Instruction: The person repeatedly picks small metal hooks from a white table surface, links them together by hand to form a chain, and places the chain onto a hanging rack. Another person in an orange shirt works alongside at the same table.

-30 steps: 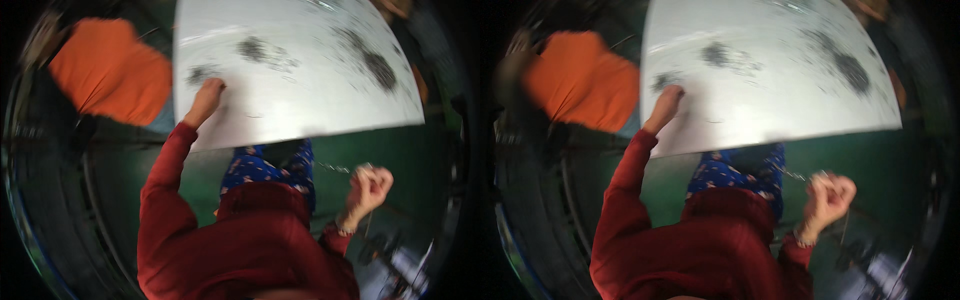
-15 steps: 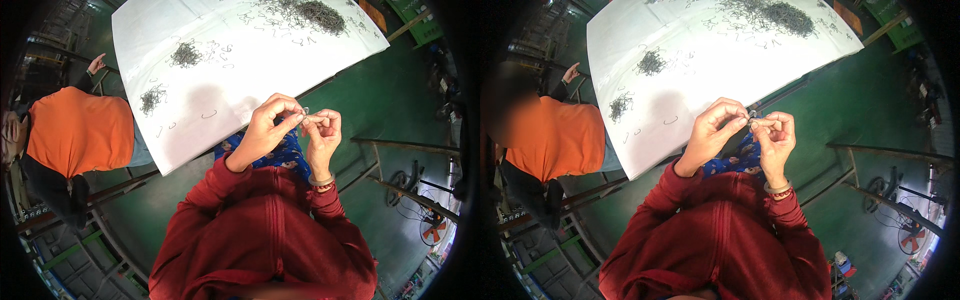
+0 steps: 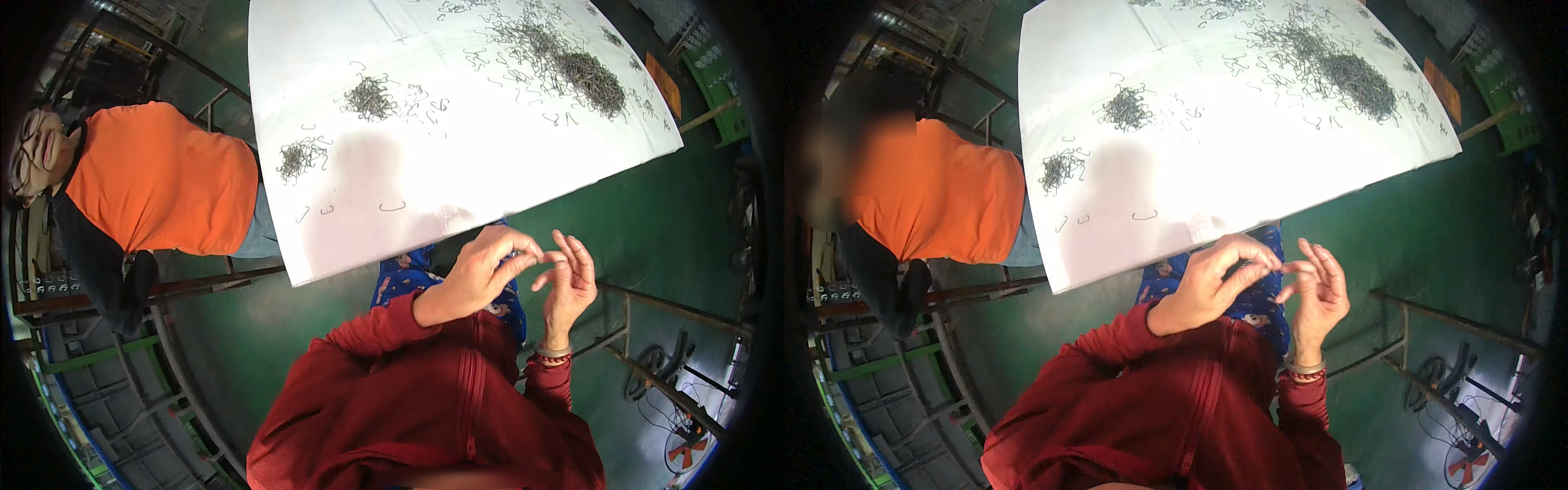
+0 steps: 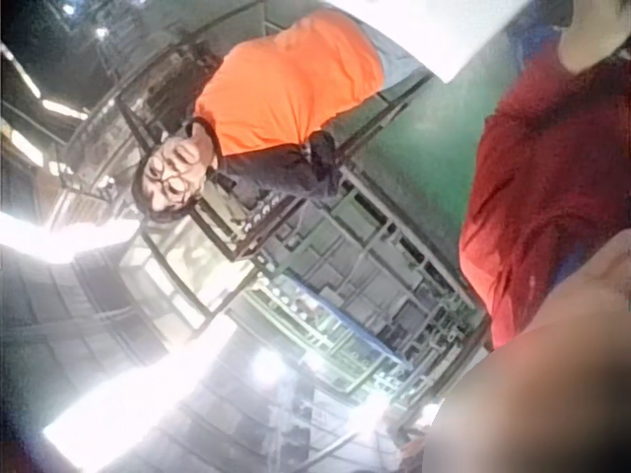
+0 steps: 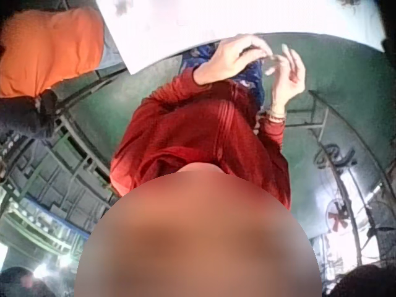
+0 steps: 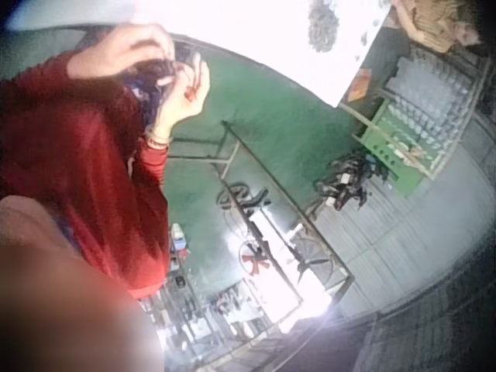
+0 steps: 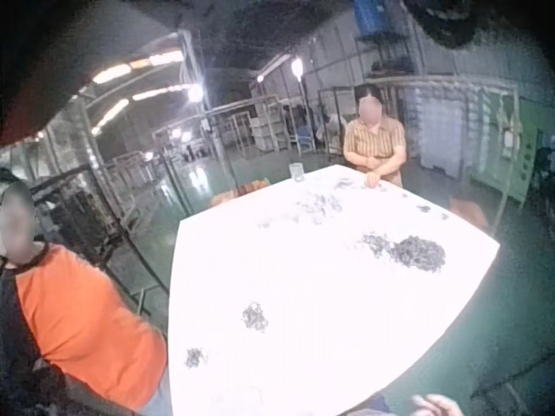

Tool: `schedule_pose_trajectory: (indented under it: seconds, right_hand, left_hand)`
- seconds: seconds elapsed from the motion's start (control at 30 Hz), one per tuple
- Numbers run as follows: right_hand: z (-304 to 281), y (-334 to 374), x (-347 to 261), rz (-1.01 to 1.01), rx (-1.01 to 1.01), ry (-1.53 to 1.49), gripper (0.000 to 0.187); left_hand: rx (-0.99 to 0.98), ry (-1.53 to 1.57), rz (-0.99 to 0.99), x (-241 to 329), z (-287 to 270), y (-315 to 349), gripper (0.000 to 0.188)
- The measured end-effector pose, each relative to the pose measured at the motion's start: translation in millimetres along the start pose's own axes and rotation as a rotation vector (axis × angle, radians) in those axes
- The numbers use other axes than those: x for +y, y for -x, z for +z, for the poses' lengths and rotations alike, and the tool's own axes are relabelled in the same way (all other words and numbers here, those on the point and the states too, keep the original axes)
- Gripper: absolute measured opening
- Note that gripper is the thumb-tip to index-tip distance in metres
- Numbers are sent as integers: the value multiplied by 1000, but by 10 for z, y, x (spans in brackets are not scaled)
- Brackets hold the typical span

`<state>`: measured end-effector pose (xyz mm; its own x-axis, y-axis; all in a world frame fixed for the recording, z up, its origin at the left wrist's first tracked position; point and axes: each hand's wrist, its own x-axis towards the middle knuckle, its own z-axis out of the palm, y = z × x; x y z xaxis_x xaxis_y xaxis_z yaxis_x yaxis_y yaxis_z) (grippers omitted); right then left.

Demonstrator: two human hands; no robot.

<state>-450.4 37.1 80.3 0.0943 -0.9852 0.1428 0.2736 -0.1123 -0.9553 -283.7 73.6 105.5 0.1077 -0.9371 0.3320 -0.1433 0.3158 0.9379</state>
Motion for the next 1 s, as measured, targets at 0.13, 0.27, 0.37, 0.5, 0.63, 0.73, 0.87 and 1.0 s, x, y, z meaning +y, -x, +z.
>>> schedule_pose_trajectory:
  seconds: [0.13, 0.27, 0.37, 0.5, 0.63, 0.73, 0.87, 1.0]
  right_hand:
    - [0, -458, 101, 35, -50, 201, 18]
    - [485, -1187, 693, -9, -399, 429, 22]
    - [1033, -1548, 1225, -418, -677, 693, 26]
    - [1339, -1748, 1560, -501, -790, 934, 25]
    - [1344, -1761, 1597, -610, -697, 921, 19]
    - [1106, -1655, 1478, -460, -532, 833, 30]
    - [587, -1262, 1030, 180, -344, 436, 15]
    - [283, -688, 328, 280, -260, 82, 10]
  left_hand:
    - [-40, 11, 97, 46, -64, 54, 7]
    - [-31, 16, 153, 96, -80, 94, 8]
    - [-30, 21, 123, 127, -87, 144, 8]
    - [-19, -18, 98, 144, -93, 231, 11]
    - [22, 8, 67, 127, -56, 318, 8]
    - [10, -47, 55, 83, -50, 367, 10]
    - [72, -12, 75, -5, -17, 390, 5]
    - [105, -52, 78, -107, -36, 363, 7]
